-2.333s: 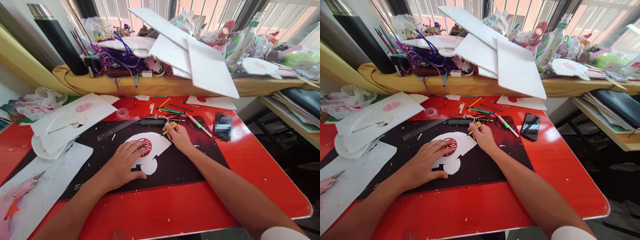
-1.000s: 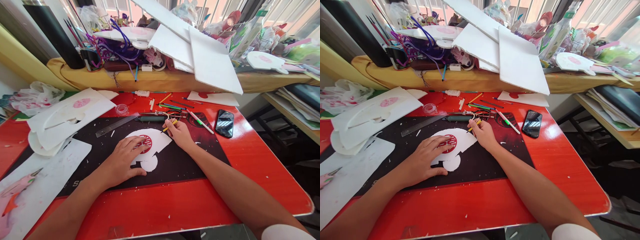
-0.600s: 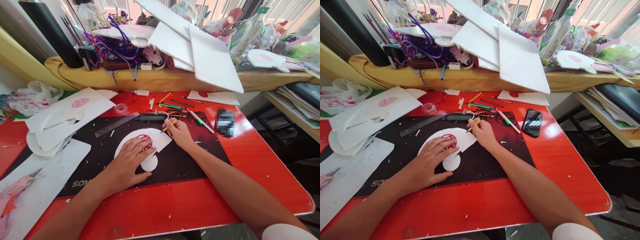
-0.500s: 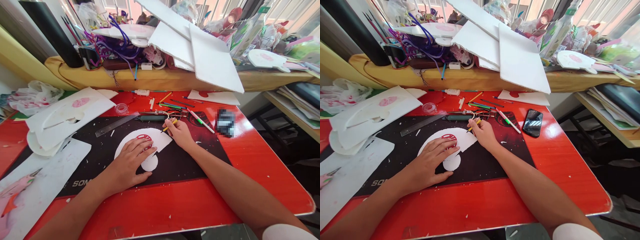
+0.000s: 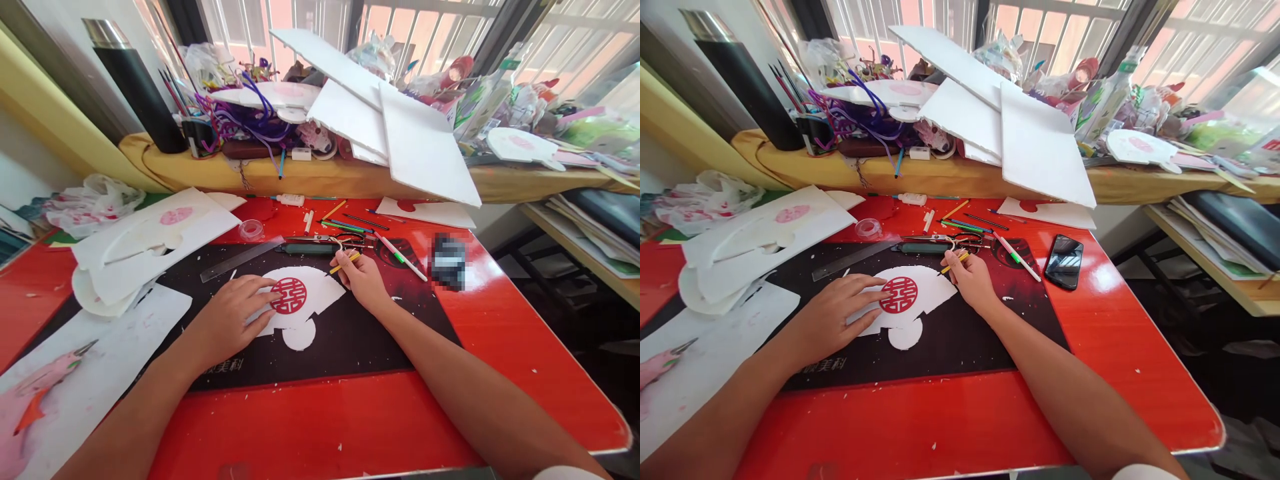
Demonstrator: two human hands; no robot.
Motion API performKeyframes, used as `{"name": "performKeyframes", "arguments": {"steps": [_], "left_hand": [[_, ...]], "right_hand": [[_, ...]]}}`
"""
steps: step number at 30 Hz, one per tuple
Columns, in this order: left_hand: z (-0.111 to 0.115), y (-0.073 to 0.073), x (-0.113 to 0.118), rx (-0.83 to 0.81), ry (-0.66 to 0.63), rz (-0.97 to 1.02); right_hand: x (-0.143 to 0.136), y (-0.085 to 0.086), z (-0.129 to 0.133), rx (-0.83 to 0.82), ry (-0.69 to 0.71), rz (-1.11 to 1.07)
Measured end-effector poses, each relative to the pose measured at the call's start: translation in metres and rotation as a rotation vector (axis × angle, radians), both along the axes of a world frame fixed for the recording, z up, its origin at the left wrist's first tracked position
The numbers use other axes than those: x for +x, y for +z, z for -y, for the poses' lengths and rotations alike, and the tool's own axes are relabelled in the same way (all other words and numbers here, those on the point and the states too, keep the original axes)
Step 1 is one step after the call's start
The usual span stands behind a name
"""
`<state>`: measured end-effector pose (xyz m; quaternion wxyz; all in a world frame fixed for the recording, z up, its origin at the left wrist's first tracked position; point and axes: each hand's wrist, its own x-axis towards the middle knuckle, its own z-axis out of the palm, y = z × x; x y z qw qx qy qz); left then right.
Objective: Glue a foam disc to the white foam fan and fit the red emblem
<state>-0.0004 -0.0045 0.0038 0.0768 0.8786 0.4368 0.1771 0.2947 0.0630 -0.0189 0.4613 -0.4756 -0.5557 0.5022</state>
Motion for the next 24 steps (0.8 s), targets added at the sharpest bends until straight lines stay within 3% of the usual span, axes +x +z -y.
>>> {"name": "performKeyframes", "arguments": {"steps": [14,24], "left_hand": [[-0.001,-0.007,0.0,-0.035,-0.057,-0.01],[-0.004,-0.011,-0.003,-0.035,-0.057,0.021]], "right_hand": [[-0.017,0.013,0.023,-0.031,0.057,-0.089],[-0.019,0.009,0.026,-0.045,0.142,-0.059]]}}
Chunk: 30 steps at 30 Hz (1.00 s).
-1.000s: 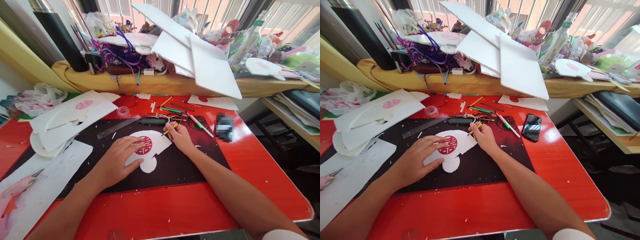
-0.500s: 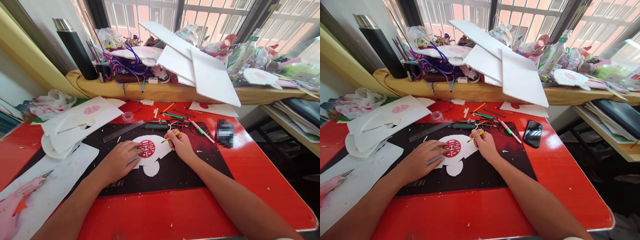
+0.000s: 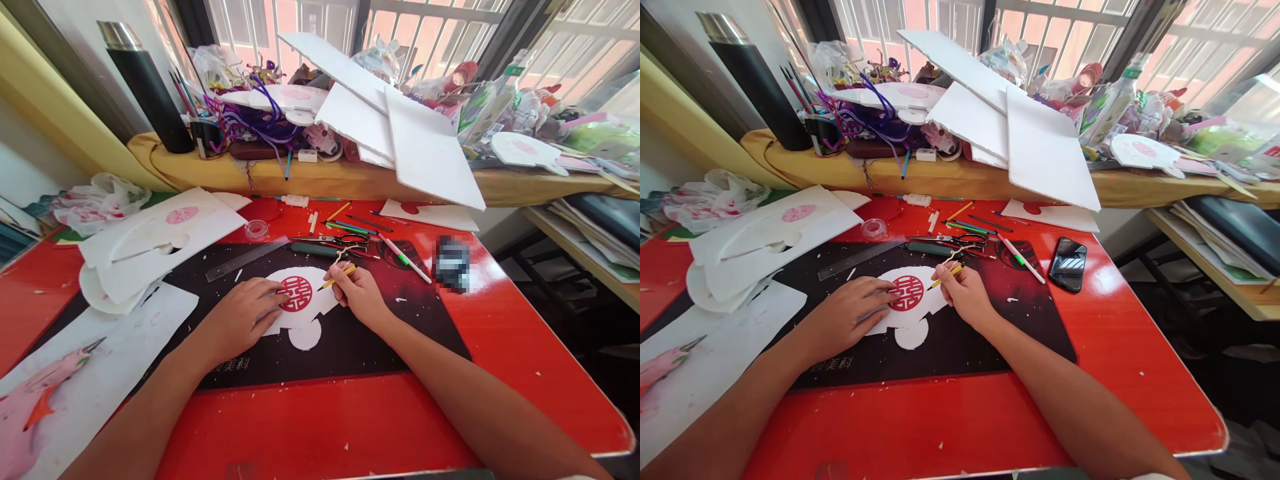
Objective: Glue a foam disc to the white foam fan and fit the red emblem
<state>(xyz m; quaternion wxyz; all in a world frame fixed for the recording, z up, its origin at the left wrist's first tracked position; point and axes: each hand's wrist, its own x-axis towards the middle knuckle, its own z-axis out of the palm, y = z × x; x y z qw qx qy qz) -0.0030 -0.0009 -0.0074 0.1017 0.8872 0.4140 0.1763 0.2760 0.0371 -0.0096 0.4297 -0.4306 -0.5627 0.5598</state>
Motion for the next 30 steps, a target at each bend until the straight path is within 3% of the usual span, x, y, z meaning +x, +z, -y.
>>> {"name": "performKeyframes", "arguments": {"steps": [9,30], "left_hand": [[-0.0025,0.0018,0.0016,-0.036,0.008,0.028],[-0.0065,0.0003,0.002,-0.074,0.039,0.063]], "right_hand": [[0.0019,-0.0023,-0.0028,0.024,-0.107,-0.026],[0.0037,-0.0003,-0.0027,0.012,-0.049,-0.007]]}}
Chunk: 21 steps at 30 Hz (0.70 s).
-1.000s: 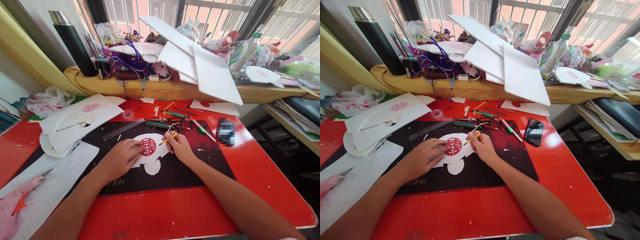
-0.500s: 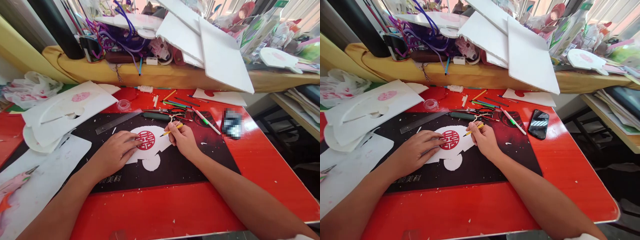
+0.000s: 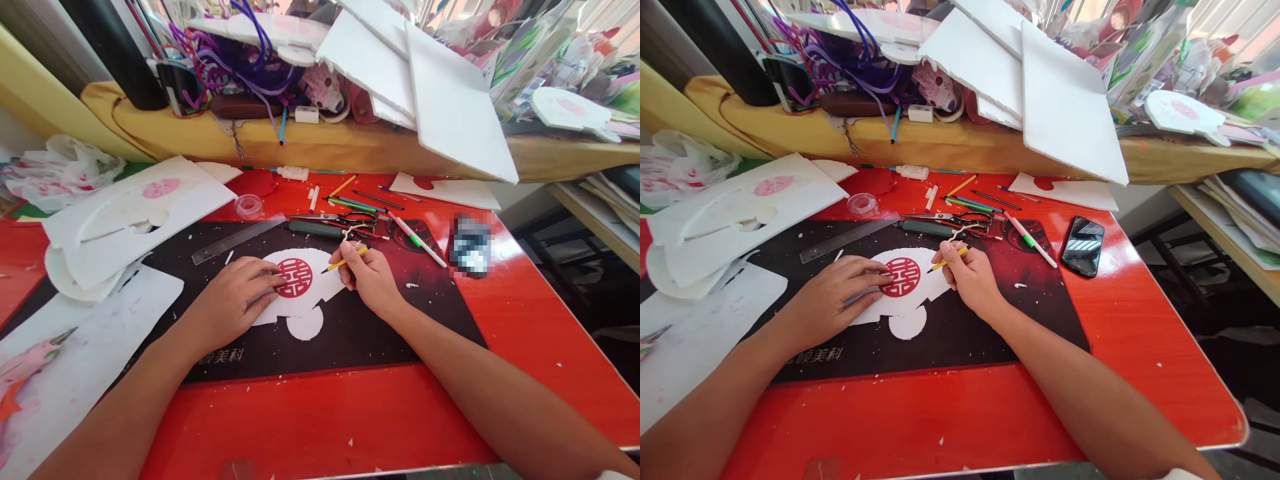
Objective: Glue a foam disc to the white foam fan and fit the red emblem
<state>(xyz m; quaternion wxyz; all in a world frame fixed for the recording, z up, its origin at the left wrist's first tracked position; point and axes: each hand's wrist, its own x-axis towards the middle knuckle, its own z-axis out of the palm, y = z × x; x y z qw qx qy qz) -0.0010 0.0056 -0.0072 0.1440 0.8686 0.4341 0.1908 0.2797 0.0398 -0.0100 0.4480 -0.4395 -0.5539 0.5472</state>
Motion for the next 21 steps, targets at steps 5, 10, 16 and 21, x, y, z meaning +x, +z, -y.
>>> {"name": "performKeyframes", "arguments": {"steps": [5,10,16,21], "left_hand": [[-0.0015,-0.0054,0.0026,0.044,0.029,0.012],[-0.0031,-0.0079,0.004,0.082,0.032,0.033],[-0.0032,-0.0074,0.0056,0.107,0.031,0.037],[-0.0034,-0.0078,0.0055,0.12,0.013,0.013]], "right_hand": [[-0.001,-0.001,-0.0001,0.007,-0.008,0.018],[-0.0031,-0.0004,0.0022,0.011,0.027,0.039],[-0.0038,0.0022,0.0043,-0.029,0.088,0.021],[-0.0053,0.0036,0.0066,-0.054,0.107,-0.023]]}}
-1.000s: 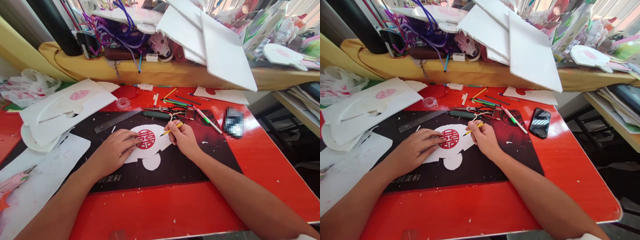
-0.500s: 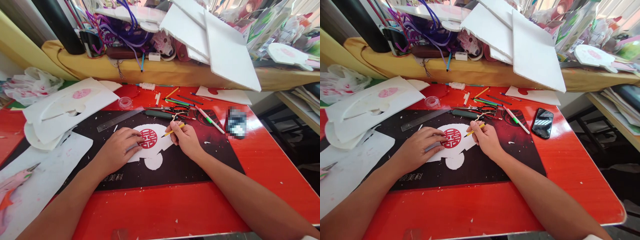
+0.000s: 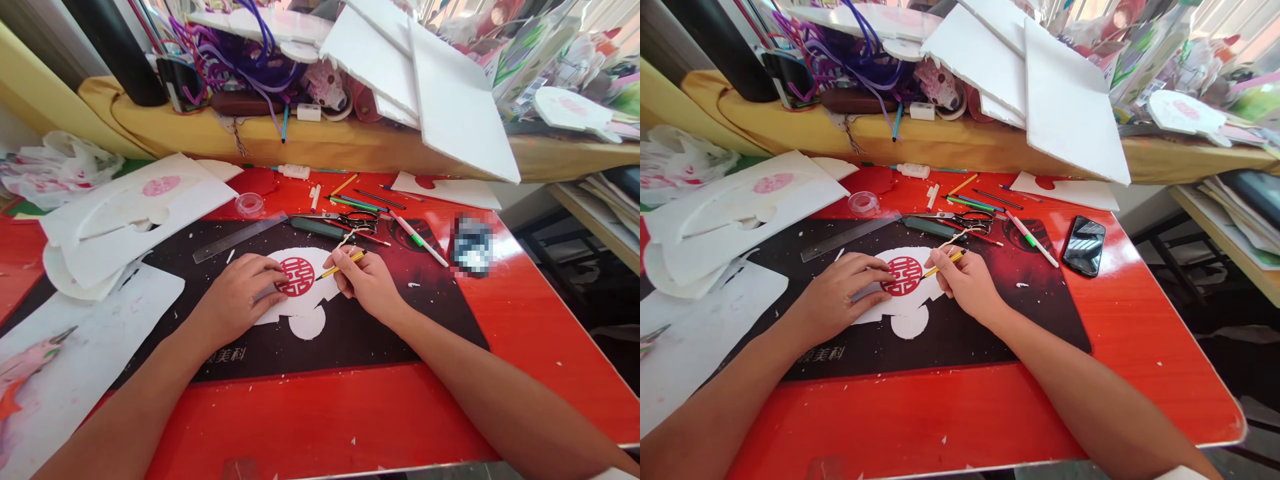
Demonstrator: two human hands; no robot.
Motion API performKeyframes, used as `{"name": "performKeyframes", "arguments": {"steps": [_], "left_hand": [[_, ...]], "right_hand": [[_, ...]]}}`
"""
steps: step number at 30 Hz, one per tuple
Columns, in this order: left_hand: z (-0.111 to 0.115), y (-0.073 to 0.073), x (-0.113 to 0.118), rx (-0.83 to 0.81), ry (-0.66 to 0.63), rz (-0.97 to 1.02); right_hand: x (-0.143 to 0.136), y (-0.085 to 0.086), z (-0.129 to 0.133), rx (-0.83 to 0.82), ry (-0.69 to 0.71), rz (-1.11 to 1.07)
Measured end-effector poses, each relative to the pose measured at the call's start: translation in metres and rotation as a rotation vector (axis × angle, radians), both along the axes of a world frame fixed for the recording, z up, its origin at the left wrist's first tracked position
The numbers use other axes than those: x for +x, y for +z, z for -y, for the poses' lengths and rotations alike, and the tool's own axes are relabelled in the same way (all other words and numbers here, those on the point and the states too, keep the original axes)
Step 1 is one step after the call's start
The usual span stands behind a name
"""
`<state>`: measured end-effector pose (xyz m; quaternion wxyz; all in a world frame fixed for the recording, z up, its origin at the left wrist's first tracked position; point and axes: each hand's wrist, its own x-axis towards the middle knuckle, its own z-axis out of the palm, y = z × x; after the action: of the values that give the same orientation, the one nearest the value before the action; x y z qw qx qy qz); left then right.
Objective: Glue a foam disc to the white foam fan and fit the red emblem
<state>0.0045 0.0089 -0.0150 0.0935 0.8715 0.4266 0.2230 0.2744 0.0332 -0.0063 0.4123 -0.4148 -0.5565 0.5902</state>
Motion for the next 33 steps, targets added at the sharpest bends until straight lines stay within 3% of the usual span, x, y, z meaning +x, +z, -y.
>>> {"name": "performKeyframes", "arguments": {"steps": [33], "left_hand": [[0.0011,0.0044,0.0066,0.081,-0.008,-0.081]], "right_hand": [[-0.0028,-0.0011,0.0036,-0.033,0.053,0.021]]}}
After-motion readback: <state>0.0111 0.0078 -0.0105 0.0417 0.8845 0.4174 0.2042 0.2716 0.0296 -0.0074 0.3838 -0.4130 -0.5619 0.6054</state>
